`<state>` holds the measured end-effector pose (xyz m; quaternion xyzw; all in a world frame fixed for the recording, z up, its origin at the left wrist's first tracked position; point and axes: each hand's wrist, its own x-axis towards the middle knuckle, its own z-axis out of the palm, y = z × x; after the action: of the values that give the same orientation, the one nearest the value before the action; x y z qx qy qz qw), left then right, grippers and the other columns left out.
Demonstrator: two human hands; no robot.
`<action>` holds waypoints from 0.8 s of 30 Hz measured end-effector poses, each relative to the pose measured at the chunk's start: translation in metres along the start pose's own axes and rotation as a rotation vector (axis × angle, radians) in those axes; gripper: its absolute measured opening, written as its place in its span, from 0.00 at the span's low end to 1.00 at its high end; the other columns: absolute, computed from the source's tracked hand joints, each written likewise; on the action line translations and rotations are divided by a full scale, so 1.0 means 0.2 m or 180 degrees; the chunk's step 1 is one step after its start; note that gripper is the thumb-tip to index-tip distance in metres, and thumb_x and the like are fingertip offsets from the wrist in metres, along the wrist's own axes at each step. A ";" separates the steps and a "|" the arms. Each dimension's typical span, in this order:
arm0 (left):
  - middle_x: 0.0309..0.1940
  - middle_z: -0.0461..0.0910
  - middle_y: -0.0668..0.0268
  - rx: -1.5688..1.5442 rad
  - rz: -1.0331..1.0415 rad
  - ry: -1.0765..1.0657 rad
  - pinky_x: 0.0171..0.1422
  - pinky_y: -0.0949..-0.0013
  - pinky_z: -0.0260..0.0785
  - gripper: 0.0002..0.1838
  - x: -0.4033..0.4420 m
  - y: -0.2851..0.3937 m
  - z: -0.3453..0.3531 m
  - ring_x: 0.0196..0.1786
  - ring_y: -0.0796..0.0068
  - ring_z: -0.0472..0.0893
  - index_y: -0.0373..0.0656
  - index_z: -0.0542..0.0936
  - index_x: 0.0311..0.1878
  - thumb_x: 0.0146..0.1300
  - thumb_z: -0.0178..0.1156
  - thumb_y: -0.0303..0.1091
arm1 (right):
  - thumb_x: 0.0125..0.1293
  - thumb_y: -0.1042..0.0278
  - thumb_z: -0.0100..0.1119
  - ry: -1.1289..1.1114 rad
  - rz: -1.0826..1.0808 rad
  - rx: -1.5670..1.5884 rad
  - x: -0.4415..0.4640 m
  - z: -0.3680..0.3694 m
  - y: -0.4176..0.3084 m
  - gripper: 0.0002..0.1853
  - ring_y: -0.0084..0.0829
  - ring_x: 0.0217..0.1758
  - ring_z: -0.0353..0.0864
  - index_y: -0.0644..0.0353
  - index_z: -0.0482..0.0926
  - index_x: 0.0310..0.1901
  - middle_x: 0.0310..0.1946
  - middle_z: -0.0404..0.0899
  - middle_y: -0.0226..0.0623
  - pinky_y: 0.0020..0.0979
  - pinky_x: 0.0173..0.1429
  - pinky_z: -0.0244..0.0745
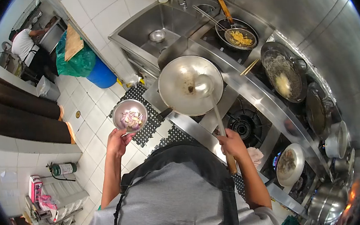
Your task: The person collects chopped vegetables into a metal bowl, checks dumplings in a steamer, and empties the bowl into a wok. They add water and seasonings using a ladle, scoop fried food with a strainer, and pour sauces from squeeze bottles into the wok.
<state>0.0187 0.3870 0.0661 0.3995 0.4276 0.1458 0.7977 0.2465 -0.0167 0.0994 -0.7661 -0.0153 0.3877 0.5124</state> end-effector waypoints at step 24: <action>0.39 0.88 0.58 0.1097 0.0154 -0.0919 0.39 0.67 0.83 0.09 0.82 0.03 0.90 0.35 0.65 0.89 0.37 0.78 0.46 0.64 0.61 0.23 | 0.60 0.66 0.64 0.0413 -0.0696 -0.1714 -0.33 -0.03 0.00 0.25 0.55 0.45 0.85 0.63 0.79 0.60 0.42 0.84 0.59 0.44 0.53 0.78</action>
<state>0.2607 0.3934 0.0352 0.5567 0.3179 0.0310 0.7668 0.2032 -0.0486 0.1394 -0.8915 -0.1673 0.2624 0.3293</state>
